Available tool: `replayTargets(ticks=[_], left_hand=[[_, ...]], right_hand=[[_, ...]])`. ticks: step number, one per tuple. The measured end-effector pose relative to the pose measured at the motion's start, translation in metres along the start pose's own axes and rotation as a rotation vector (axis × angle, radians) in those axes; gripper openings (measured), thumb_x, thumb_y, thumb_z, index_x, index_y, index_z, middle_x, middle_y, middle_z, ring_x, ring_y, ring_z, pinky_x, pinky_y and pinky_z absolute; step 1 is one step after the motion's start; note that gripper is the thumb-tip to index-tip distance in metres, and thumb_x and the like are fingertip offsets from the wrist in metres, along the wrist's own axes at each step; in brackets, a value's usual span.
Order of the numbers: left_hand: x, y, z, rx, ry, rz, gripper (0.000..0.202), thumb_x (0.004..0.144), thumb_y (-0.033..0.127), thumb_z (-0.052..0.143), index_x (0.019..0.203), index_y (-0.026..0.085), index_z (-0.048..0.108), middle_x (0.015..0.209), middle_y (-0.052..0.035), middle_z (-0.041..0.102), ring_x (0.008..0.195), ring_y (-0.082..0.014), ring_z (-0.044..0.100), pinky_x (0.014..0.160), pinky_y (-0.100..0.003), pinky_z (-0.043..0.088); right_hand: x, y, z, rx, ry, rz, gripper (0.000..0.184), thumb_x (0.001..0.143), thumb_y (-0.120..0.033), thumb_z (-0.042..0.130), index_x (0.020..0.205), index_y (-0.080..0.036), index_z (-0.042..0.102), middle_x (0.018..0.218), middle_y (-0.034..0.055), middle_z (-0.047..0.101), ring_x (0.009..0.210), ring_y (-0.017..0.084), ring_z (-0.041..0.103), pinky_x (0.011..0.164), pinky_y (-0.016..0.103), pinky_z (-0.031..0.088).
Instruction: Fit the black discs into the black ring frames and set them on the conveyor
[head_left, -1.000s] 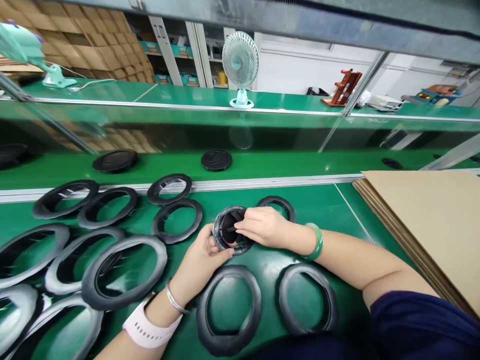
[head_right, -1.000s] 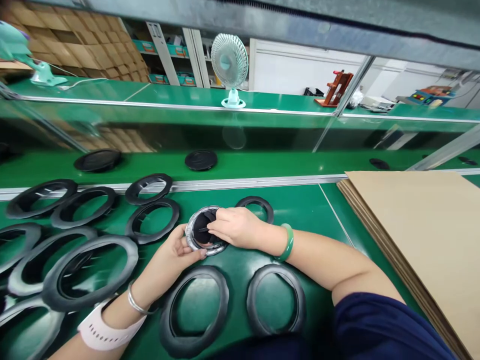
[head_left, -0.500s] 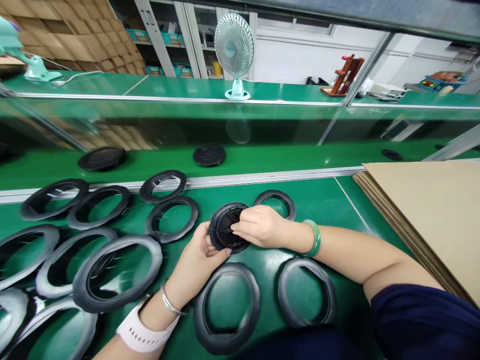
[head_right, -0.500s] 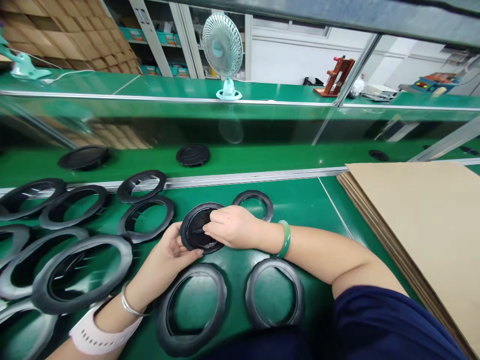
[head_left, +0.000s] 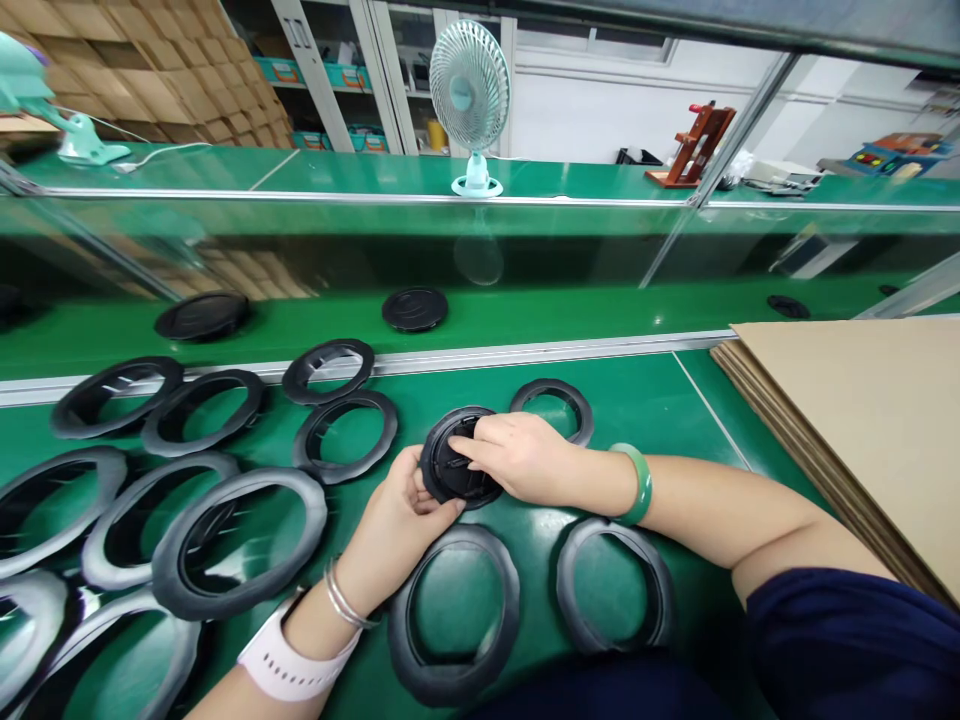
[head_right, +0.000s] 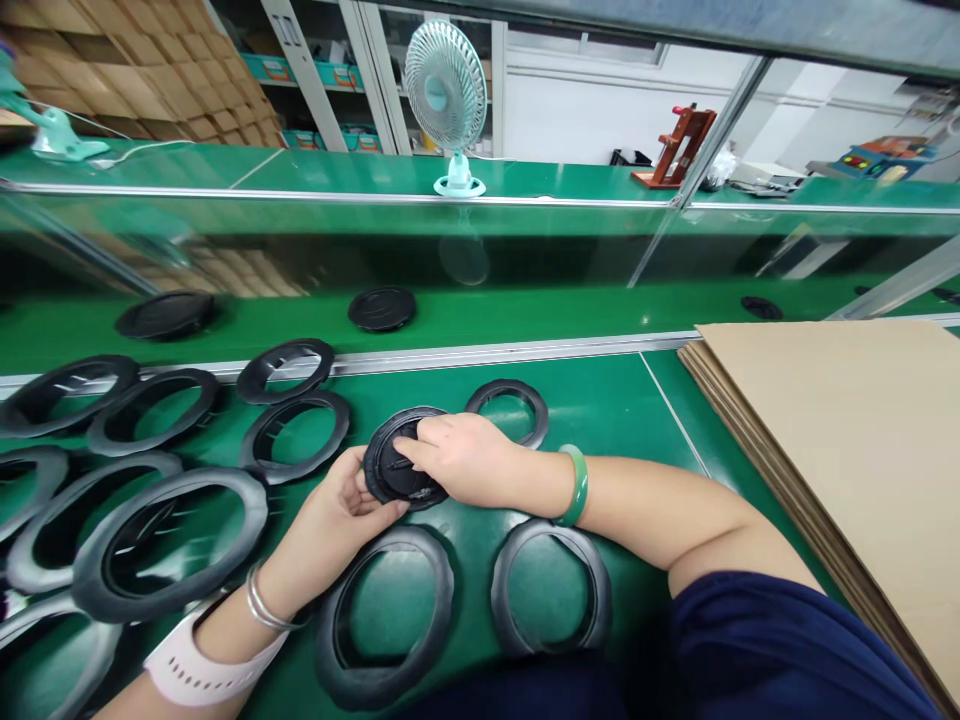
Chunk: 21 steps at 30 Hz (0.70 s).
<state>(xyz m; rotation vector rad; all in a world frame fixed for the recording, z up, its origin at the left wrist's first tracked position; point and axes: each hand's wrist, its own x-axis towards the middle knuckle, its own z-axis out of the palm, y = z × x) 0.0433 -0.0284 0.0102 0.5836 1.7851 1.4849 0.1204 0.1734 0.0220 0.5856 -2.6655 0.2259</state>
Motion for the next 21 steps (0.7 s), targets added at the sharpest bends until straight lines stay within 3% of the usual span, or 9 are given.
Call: replayTargets(ticks=[7, 12, 14, 16, 19, 21], left_hand=[[0.0, -0.003, 0.0, 0.015, 0.013, 0.002, 0.063, 0.07, 0.037, 0.081, 0.116, 0.018, 0.042, 0.097, -0.0064, 0.069, 0.091, -0.0258, 0.067, 0.074, -0.033, 0.056], [0.0, -0.004, 0.001, 0.018, 0.0, 0.001, 0.062, 0.07, 0.037, 0.081, 0.116, 0.018, 0.042, 0.095, -0.006, 0.069, 0.089, -0.0245, 0.067, 0.075, -0.032, 0.056], [0.001, -0.003, 0.0, 0.006, -0.001, 0.005, 0.062, 0.071, 0.035, 0.081, 0.115, 0.019, 0.042, 0.097, -0.0058, 0.068, 0.091, -0.0238, 0.067, 0.077, -0.032, 0.056], [0.002, -0.003, -0.001, -0.026, 0.01, 0.029, 0.059, 0.072, 0.032, 0.08, 0.115, 0.019, 0.041, 0.1, -0.0056, 0.068, 0.093, -0.0227, 0.066, 0.079, -0.031, 0.056], [0.002, -0.003, -0.002, -0.055, 0.033, 0.068, 0.056, 0.074, 0.03, 0.078, 0.115, 0.02, 0.041, 0.101, -0.0052, 0.067, 0.092, -0.0211, 0.066, 0.076, -0.027, 0.055], [0.001, -0.005, -0.002, -0.041, 0.019, 0.084, 0.056, 0.076, 0.029, 0.077, 0.118, 0.02, 0.04, 0.106, -0.0064, 0.066, 0.094, -0.0223, 0.066, 0.075, -0.028, 0.056]], right_hand=[[0.004, -0.001, 0.0, -0.044, -0.103, -0.054, 0.029, 0.101, -0.017, 0.049, 0.127, -0.006, 0.056, 0.099, 0.0127, 0.058, 0.087, 0.022, 0.054, 0.075, 0.035, 0.049], [0.007, -0.004, -0.008, -0.041, -0.133, -0.044, 0.026, 0.099, -0.016, 0.054, 0.122, -0.004, 0.06, 0.098, 0.0123, 0.057, 0.091, 0.025, 0.051, 0.073, 0.036, 0.048], [0.006, -0.004, -0.011, -0.003, -0.082, -0.021, 0.024, 0.1, -0.019, 0.056, 0.119, -0.007, 0.061, 0.099, 0.0118, 0.056, 0.092, 0.025, 0.05, 0.074, 0.037, 0.047], [0.005, -0.003, -0.013, 0.077, 0.059, 0.045, 0.024, 0.102, -0.024, 0.054, 0.121, -0.012, 0.061, 0.105, 0.0119, 0.056, 0.097, 0.025, 0.05, 0.081, 0.039, 0.047], [0.004, 0.0, -0.015, 0.268, 0.269, 0.268, 0.033, 0.101, -0.025, 0.057, 0.133, -0.017, 0.054, 0.118, 0.0127, 0.053, 0.109, 0.025, 0.048, 0.096, 0.043, 0.044], [0.005, 0.002, -0.013, 0.449, 0.255, 0.415, 0.034, 0.099, -0.021, 0.061, 0.132, -0.017, 0.054, 0.116, 0.0102, 0.055, 0.109, 0.023, 0.051, 0.097, 0.041, 0.044]])
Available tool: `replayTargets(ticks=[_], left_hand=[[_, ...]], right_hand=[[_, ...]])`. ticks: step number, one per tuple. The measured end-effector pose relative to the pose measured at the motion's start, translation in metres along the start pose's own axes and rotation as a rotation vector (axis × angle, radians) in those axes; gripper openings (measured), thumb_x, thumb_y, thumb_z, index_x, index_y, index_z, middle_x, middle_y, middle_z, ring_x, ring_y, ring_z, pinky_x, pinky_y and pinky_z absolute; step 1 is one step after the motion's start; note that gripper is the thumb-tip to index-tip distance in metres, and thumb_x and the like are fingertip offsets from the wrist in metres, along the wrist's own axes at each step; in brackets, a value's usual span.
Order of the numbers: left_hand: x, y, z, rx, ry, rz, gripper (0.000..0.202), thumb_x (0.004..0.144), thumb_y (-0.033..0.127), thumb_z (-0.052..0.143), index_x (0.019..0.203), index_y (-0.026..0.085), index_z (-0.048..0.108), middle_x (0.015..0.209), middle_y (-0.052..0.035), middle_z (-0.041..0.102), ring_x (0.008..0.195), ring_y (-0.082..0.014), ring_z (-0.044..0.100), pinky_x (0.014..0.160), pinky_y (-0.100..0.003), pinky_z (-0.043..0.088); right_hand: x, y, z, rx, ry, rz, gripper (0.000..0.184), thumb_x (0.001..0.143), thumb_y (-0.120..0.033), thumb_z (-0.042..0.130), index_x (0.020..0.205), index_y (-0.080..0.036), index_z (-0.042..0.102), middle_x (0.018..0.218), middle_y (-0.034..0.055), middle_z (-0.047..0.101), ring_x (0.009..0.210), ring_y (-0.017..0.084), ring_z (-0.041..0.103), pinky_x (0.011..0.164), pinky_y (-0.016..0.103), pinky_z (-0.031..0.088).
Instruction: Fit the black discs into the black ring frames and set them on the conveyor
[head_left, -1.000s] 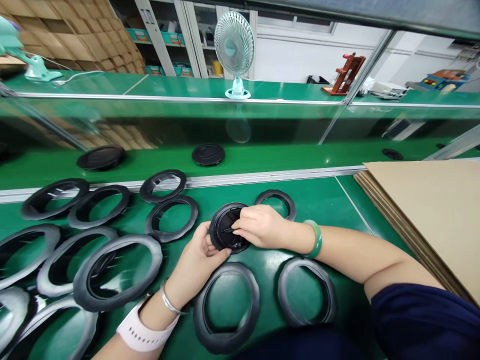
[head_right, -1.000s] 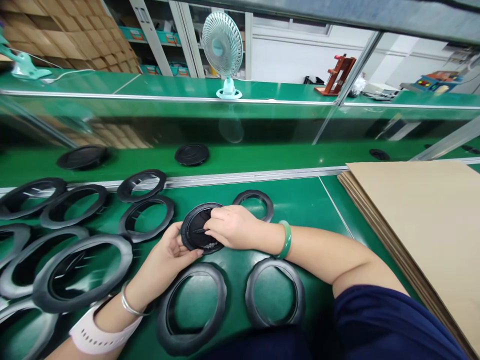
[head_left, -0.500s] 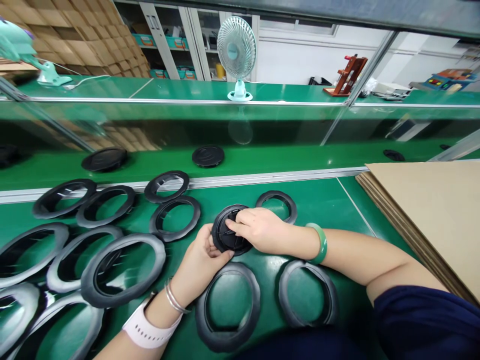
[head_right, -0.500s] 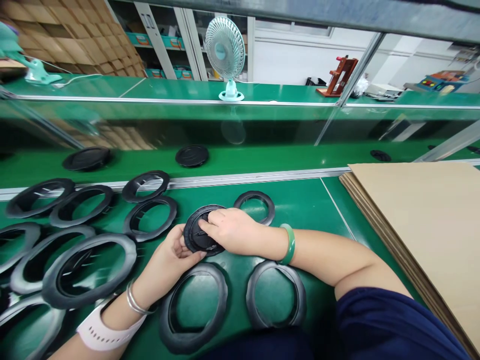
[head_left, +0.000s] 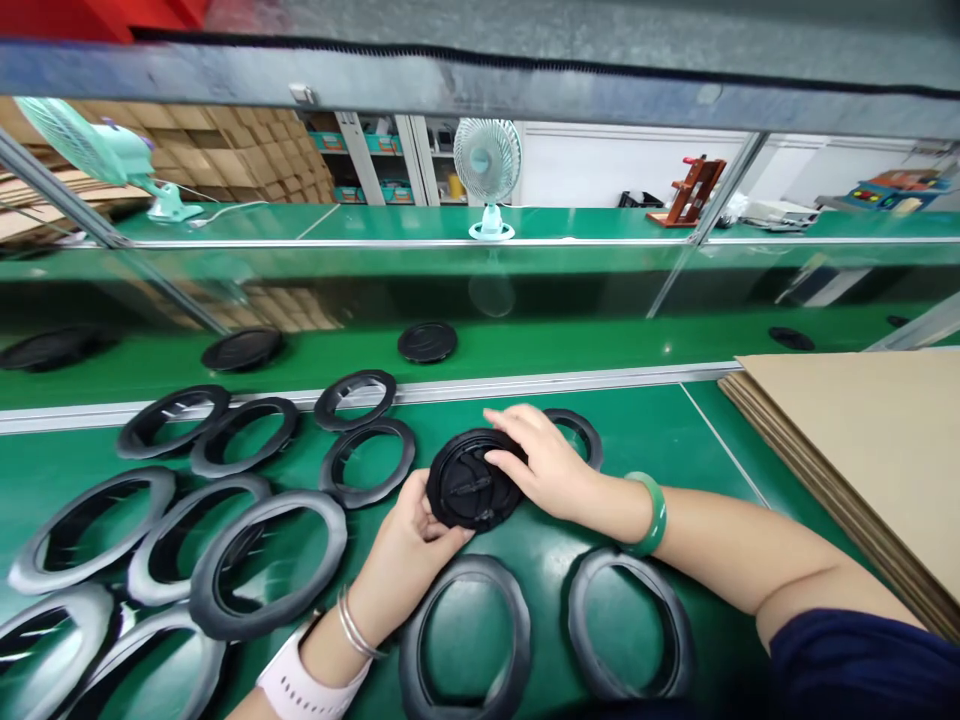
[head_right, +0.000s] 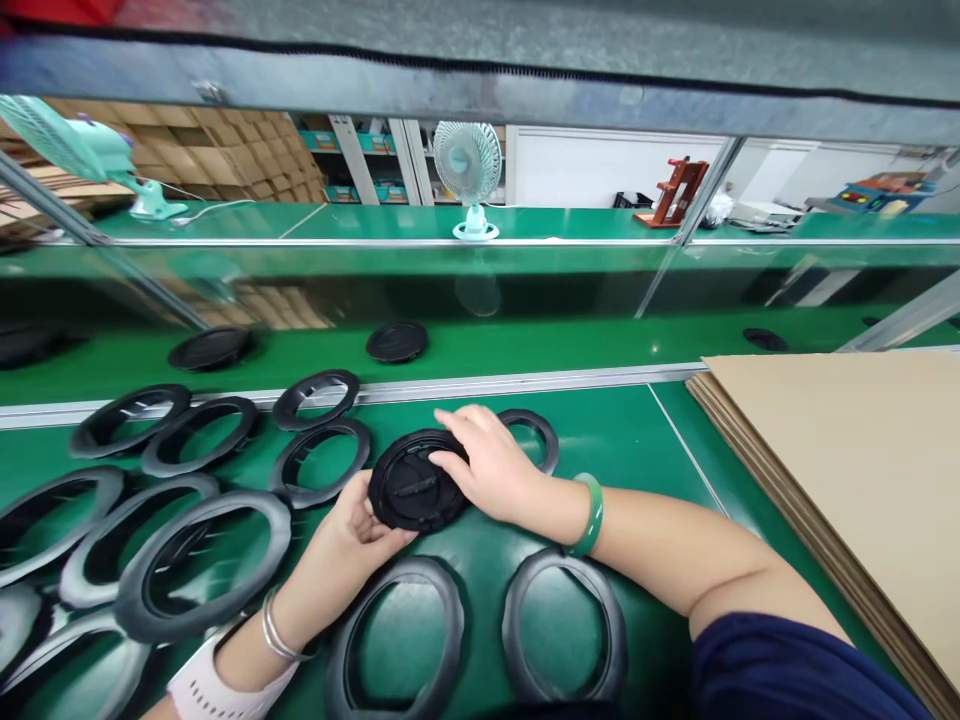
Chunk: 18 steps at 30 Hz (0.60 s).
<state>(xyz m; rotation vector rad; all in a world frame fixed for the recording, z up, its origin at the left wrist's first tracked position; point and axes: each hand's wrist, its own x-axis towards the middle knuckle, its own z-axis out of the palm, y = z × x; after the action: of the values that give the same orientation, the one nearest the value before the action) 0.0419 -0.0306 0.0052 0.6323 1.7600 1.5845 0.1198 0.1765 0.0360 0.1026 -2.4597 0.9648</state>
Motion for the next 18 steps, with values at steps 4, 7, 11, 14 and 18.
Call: replayTargets(ticks=[4, 7, 11, 14, 18], left_hand=[[-0.004, -0.004, 0.002, 0.07, -0.059, 0.04, 0.077, 0.073, 0.029, 0.08, 0.133, 0.023, 0.032, 0.126, -0.0113, 0.057, 0.112, -0.0283, 0.061, 0.09, -0.038, 0.056], [-0.007, -0.002, 0.004, 0.09, -0.089, 0.051, 0.085, 0.074, 0.035, 0.082, 0.137, 0.023, 0.027, 0.132, -0.0134, 0.053, 0.116, -0.0304, 0.058, 0.094, -0.041, 0.056], [-0.009, 0.006, 0.004, 0.204, -0.014, 0.088, 0.06, 0.088, 0.046, 0.067, 0.133, 0.021, 0.037, 0.127, -0.0116, 0.057, 0.117, -0.0294, 0.057, 0.097, -0.041, 0.051], [-0.008, 0.007, 0.002, 0.297, 0.075, 0.107, 0.05, 0.091, 0.05, 0.06, 0.128, 0.021, 0.044, 0.121, -0.0092, 0.06, 0.115, -0.0289, 0.057, 0.097, -0.04, 0.048], [-0.007, 0.004, -0.002, 0.298, 0.093, 0.098, 0.049, 0.091, 0.053, 0.059, 0.127, 0.022, 0.046, 0.121, -0.0076, 0.061, 0.114, -0.0283, 0.057, 0.094, -0.038, 0.049]], right_hand=[[0.001, 0.001, 0.01, 0.219, -0.07, 0.217, 0.015, 0.088, -0.01, 0.072, 0.097, -0.017, 0.063, 0.095, 0.0009, 0.059, 0.091, 0.017, 0.056, 0.085, 0.031, 0.045], [0.0, -0.001, 0.016, 0.238, -0.004, 0.25, 0.024, 0.078, -0.005, 0.079, 0.084, -0.016, 0.057, 0.088, -0.0018, 0.055, 0.083, 0.016, 0.054, 0.076, 0.027, 0.042], [0.0, -0.005, 0.015, 0.208, 0.023, 0.261, 0.026, 0.077, -0.004, 0.078, 0.08, -0.016, 0.055, 0.085, -0.0023, 0.055, 0.081, 0.016, 0.053, 0.074, 0.027, 0.041], [0.002, -0.006, 0.009, 0.34, -0.131, 0.278, 0.033, 0.076, -0.011, 0.083, 0.097, -0.018, 0.059, 0.095, -0.0017, 0.061, 0.088, 0.017, 0.058, 0.078, 0.028, 0.045], [0.002, -0.006, 0.008, 0.441, -0.268, 0.317, 0.055, 0.066, -0.015, 0.09, 0.111, -0.02, 0.058, 0.104, -0.0002, 0.065, 0.094, 0.019, 0.062, 0.078, 0.028, 0.049]])
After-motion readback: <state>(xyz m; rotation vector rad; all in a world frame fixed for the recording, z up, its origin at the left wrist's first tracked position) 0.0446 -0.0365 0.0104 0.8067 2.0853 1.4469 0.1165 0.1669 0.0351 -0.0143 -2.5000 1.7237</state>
